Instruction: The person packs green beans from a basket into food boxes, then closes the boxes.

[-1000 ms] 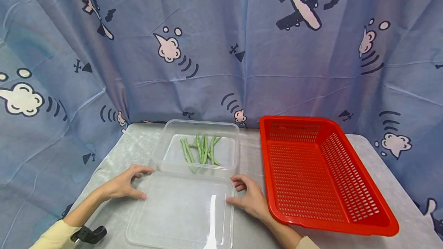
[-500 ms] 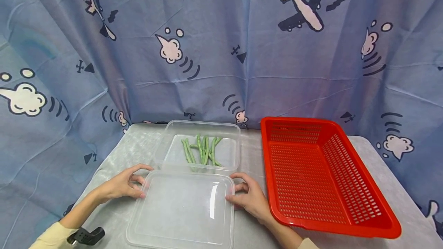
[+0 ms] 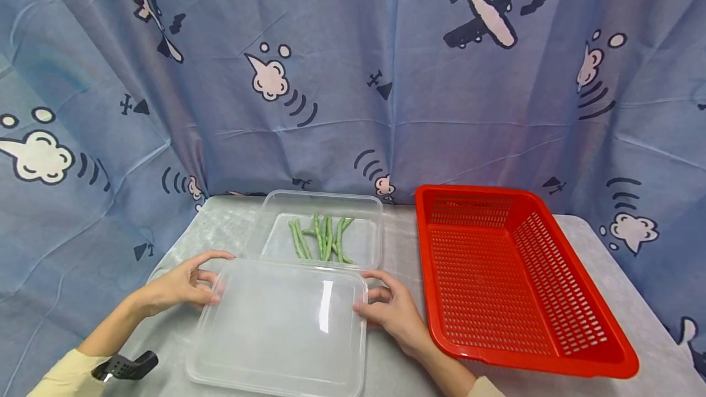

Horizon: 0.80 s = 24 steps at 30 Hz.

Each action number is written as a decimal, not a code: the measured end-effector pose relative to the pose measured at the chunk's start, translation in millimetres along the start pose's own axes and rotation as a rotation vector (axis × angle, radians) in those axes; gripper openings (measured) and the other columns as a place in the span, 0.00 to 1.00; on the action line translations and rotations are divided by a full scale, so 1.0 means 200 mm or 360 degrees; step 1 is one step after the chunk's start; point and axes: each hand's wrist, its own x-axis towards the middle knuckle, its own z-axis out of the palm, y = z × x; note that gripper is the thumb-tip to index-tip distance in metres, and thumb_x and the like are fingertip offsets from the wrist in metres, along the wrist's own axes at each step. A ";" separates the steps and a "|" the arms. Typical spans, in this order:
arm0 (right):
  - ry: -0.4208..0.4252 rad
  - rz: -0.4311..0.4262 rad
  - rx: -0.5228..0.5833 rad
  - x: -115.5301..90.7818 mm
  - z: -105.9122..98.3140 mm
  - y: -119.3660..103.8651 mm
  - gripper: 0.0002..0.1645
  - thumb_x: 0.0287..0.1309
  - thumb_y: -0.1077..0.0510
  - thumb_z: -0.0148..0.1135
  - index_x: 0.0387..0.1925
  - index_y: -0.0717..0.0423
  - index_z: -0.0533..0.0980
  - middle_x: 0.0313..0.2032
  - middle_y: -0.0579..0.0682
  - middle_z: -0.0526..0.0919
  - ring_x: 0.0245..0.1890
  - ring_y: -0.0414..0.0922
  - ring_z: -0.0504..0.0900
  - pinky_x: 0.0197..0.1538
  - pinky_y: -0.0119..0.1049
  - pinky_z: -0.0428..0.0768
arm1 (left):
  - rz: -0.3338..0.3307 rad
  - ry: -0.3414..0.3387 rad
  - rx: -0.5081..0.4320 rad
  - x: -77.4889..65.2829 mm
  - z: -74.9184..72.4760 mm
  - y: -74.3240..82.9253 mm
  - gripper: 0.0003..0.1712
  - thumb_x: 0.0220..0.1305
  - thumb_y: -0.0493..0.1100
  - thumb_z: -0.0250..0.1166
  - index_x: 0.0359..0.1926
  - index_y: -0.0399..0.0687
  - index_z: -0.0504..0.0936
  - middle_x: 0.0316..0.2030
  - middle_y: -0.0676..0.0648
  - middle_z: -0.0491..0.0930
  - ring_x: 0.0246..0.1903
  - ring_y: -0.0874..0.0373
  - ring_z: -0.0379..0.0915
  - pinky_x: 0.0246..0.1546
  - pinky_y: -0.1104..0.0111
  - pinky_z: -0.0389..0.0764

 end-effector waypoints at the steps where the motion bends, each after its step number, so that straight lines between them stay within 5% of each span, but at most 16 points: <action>1: 0.0008 0.0008 0.0009 0.00 0.00 0.00 0.39 0.51 0.72 0.74 0.65 0.64 0.68 0.36 0.63 0.84 0.32 0.50 0.85 0.35 0.46 0.84 | 0.0003 -0.0008 -0.0008 0.00 0.00 0.01 0.46 0.61 0.29 0.72 0.75 0.44 0.58 0.37 0.37 0.81 0.29 0.54 0.80 0.32 0.59 0.82; 24: 0.0003 -0.0047 0.0133 0.03 0.22 -0.22 0.41 0.52 0.74 0.72 0.67 0.60 0.68 0.35 0.59 0.82 0.30 0.47 0.84 0.37 0.50 0.84 | 0.0076 -0.0016 -0.0095 -0.12 -0.18 0.12 0.46 0.64 0.26 0.67 0.77 0.44 0.54 0.39 0.43 0.80 0.33 0.58 0.78 0.36 0.62 0.82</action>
